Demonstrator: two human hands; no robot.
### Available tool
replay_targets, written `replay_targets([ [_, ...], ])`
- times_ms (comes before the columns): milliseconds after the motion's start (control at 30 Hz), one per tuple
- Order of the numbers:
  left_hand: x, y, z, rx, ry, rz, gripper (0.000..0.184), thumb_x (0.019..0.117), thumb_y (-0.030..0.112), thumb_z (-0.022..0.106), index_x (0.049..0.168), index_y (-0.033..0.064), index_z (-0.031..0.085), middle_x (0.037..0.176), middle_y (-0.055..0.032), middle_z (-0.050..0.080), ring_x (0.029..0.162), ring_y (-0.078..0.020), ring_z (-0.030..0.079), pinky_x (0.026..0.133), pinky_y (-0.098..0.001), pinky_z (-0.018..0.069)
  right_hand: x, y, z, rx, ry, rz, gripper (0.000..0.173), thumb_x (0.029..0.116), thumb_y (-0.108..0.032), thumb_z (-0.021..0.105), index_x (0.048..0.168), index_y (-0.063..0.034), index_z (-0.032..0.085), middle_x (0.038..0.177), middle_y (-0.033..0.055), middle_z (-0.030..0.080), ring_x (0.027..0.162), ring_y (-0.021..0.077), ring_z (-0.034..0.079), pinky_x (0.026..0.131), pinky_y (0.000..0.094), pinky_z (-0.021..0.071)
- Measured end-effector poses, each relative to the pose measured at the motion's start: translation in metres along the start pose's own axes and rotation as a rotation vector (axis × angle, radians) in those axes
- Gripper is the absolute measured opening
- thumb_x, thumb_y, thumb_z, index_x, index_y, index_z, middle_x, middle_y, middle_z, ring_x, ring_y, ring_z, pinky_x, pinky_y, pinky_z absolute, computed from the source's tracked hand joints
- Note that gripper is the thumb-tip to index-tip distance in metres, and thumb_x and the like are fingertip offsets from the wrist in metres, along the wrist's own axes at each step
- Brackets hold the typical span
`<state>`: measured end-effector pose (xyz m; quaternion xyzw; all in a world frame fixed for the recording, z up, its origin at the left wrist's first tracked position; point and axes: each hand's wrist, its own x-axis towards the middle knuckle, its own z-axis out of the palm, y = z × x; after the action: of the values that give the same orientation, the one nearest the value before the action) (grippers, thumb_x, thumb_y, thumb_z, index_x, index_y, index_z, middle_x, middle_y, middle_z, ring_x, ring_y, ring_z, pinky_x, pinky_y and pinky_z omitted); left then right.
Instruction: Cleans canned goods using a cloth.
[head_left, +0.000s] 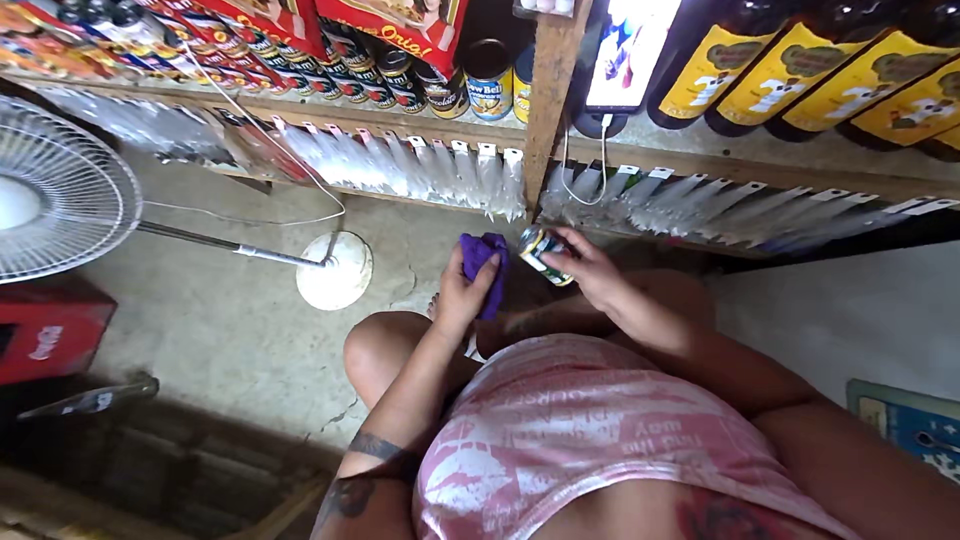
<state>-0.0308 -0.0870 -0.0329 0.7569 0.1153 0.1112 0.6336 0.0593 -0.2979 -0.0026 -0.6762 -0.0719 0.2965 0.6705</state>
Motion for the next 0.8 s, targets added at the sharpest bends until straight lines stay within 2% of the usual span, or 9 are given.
replay_targets([
  [100, 0.001, 0.010, 0.008, -0.096, 0.030, 0.064, 0.046, 0.0981, 0.025, 0.067, 0.135, 0.0023, 0.050, 0.111, -0.0071, 0.069, 0.097, -0.0133, 0.070, 0.087, -0.0364, 0.0602, -0.001, -0.003, 0.005, 0.153, -0.043, 0.106, 0.047, 0.1084, -0.031, 0.042, 0.148, -0.0052, 0.042, 0.128, 0.0125, 0.063, 0.112, 0.0179, 0.065, 0.097, 0.0356, 0.0542],
  [200, 0.003, 0.017, 0.021, 0.032, 0.030, 0.182, 0.050, 0.0984, 0.029, 0.066, 0.136, 0.0012, 0.049, 0.112, -0.0086, 0.070, 0.098, -0.0139, 0.070, 0.086, -0.0378, 0.0609, -0.009, -0.008, 0.018, 0.184, -0.119, 0.128, 0.047, 0.1106, -0.036, 0.029, 0.145, -0.0069, 0.042, 0.119, 0.0084, 0.065, 0.100, 0.0140, 0.067, 0.086, 0.0309, 0.0567],
  [267, 0.001, 0.022, 0.028, 0.241, 0.026, 0.316, 0.049, 0.0972, 0.031, 0.066, 0.132, -0.0022, 0.055, 0.114, -0.0137, 0.068, 0.102, -0.0191, 0.069, 0.088, -0.0427, 0.0591, -0.010, -0.010, 0.023, 0.222, -0.105, 0.125, 0.048, 0.1108, -0.038, 0.023, 0.143, -0.0078, 0.042, 0.116, 0.0064, 0.064, 0.096, 0.0119, 0.066, 0.082, 0.0287, 0.0558],
  [367, -0.008, 0.032, 0.038, 0.495, -0.063, 0.558, 0.040, 0.0939, 0.033, 0.066, 0.121, 0.0034, 0.069, 0.105, -0.0161, 0.070, 0.091, -0.0265, 0.070, 0.077, -0.0461, 0.0599, -0.004, -0.013, 0.021, 0.333, 0.048, 0.158, 0.050, 0.1110, -0.042, 0.026, 0.135, -0.0070, 0.053, 0.109, 0.0061, 0.068, 0.098, 0.0131, 0.066, 0.086, 0.0323, 0.0564],
  [433, -0.009, 0.032, 0.041, 0.558, -0.088, 0.641, 0.035, 0.0938, 0.032, 0.066, 0.118, 0.0075, 0.072, 0.101, -0.0140, 0.070, 0.087, -0.0259, 0.070, 0.075, -0.0446, 0.0592, -0.002, -0.012, 0.016, 0.362, 0.050, 0.164, 0.051, 0.1102, -0.044, 0.028, 0.137, -0.0074, 0.051, 0.110, 0.0057, 0.066, 0.100, 0.0125, 0.065, 0.088, 0.0317, 0.0551],
  [500, -0.002, 0.029, 0.037, 0.511, -0.064, 0.623, 0.035, 0.0944, 0.028, 0.067, 0.120, 0.0045, 0.070, 0.103, -0.0145, 0.070, 0.090, -0.0249, 0.070, 0.076, -0.0433, 0.0601, -0.004, -0.013, 0.017, 0.344, 0.032, 0.207, 0.050, 0.1104, -0.045, 0.026, 0.134, -0.0103, 0.053, 0.106, 0.0041, 0.067, 0.091, 0.0116, 0.066, 0.079, 0.0287, 0.0557],
  [567, 0.007, 0.026, 0.029, 0.457, -0.017, 0.551, 0.040, 0.0948, 0.026, 0.067, 0.125, 0.0003, 0.065, 0.111, -0.0171, 0.069, 0.097, -0.0261, 0.070, 0.082, -0.0444, 0.0596, -0.011, -0.014, 0.021, 0.338, -0.026, 0.248, 0.046, 0.1110, -0.043, 0.023, 0.138, -0.0157, 0.049, 0.107, 0.0014, 0.067, 0.086, 0.0081, 0.065, 0.071, 0.0232, 0.0525],
  [667, 0.015, 0.025, 0.023, 0.429, 0.053, 0.492, 0.043, 0.0960, 0.027, 0.065, 0.127, -0.0026, 0.062, 0.114, -0.0188, 0.068, 0.102, -0.0266, 0.068, 0.088, -0.0442, 0.0574, -0.017, -0.013, 0.025, 0.396, -0.062, 0.304, 0.046, 0.1112, -0.042, 0.024, 0.138, -0.0135, 0.048, 0.110, 0.0051, 0.068, 0.090, 0.0101, 0.067, 0.073, 0.0237, 0.0533],
  [800, -0.005, 0.025, 0.039, 0.506, -0.027, 0.597, 0.038, 0.0930, 0.029, 0.067, 0.122, 0.0042, 0.069, 0.106, -0.0171, 0.069, 0.091, -0.0275, 0.069, 0.076, -0.0461, 0.0595, -0.010, -0.007, 0.022, 0.514, 0.033, 0.262, 0.048, 0.1123, -0.036, 0.021, 0.132, -0.0074, 0.055, 0.107, 0.0084, 0.068, 0.094, 0.0167, 0.068, 0.083, 0.0343, 0.0575],
])
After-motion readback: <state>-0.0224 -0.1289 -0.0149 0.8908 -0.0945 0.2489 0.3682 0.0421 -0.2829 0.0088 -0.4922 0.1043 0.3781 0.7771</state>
